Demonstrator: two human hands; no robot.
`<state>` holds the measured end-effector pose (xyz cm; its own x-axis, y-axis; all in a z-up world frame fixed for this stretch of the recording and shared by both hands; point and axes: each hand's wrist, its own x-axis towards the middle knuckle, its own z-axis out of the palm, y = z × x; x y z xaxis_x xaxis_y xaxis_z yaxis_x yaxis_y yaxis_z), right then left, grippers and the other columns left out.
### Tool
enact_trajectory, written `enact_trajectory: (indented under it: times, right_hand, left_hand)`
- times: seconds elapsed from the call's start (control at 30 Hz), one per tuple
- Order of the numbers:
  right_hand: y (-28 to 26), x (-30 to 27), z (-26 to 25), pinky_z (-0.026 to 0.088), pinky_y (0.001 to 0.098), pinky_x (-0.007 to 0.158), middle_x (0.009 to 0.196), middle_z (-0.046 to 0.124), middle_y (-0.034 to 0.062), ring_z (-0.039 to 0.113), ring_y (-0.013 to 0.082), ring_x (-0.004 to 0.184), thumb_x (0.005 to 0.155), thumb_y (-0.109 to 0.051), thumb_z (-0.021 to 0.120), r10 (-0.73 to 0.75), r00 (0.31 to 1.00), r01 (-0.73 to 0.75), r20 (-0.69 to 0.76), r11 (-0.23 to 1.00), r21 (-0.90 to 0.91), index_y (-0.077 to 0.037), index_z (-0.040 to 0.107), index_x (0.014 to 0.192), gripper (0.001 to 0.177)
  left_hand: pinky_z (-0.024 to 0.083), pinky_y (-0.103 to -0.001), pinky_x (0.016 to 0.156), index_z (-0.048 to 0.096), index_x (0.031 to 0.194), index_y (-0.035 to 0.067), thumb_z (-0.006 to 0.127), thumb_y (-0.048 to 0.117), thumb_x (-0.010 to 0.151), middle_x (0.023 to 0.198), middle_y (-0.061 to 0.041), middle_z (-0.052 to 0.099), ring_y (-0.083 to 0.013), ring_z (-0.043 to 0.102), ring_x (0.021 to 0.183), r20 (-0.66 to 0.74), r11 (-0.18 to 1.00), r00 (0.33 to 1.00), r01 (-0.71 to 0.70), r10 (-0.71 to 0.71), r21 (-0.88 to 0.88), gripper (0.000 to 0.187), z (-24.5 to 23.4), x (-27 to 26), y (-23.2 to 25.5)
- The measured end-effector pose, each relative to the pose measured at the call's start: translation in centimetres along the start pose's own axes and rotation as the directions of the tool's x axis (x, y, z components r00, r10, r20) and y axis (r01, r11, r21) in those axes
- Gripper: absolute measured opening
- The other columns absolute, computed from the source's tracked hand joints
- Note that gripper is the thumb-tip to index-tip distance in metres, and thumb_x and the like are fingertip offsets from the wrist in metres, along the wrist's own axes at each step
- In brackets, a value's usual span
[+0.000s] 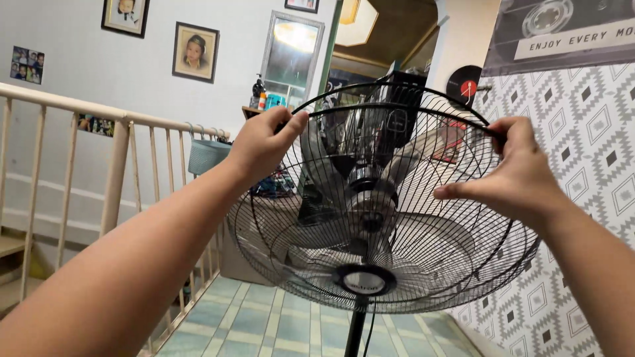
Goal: The person unplugs a standing fan, removes the front grille and fan blades, and wipes the fan blades and grille with a wet wipe. The person then reassembles the fan by placing the blades and grille back onto the stand.
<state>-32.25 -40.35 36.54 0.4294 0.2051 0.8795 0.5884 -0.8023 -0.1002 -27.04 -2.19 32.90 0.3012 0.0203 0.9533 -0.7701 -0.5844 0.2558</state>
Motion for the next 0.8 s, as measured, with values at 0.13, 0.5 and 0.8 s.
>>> enact_trajectory:
  times: [0.13, 0.5, 0.8]
  right_hand:
    - [-1.0, -0.4, -1.5, 0.053, 0.0326, 0.080, 0.105, 0.047, 0.0127, 0.051, 0.0196, 0.095, 0.044, -0.043, 0.098, -0.049, 0.999, 0.049, 0.003, 0.999, -0.011, -0.002, 0.032, 0.130, 0.116]
    - [-3.3, -7.9, 0.8, 0.052, 0.0362, 0.087, 0.108, 0.050, 0.0109, 0.053, 0.0224, 0.102, 0.040, -0.043, 0.099, 0.010, 0.997, -0.013, 0.072, 0.999, 0.037, -0.003, 0.037, 0.126, 0.114]
    - [-3.4, -15.4, 6.6, 0.049, 0.0380, 0.093, 0.114, 0.055, 0.0162, 0.057, 0.0255, 0.106, 0.037, -0.047, 0.097, -0.069, 0.996, 0.064, 0.048, 0.994, 0.092, 0.000, 0.040, 0.124, 0.115]
  left_hand:
    - [0.041, -0.038, 0.057, 0.059, 0.078, 0.002, 0.050, 0.057, 0.102, 0.062, -0.008, 0.053, -0.0192, 0.051, 0.060, -0.030, 1.000, 1.000, -0.003, 0.003, 0.020, 0.060, -1.4, -0.9, 1.1]
    - [0.040, -0.037, 0.060, 0.057, 0.079, 0.001, 0.059, 0.065, 0.093, 0.073, -0.010, 0.051, -0.0235, 0.051, 0.067, 0.055, 0.994, 0.998, 0.025, -0.031, 0.102, 0.065, -4.5, -10.2, 2.5]
    - [0.047, -0.041, 0.089, 0.049, 0.119, 0.002, 0.091, 0.054, 0.063, 0.108, -0.014, 0.053, -0.0309, 0.055, 0.102, 0.485, 0.957, 0.870, -0.212, 0.092, 0.197, 0.088, -8.9, -18.8, 2.0]
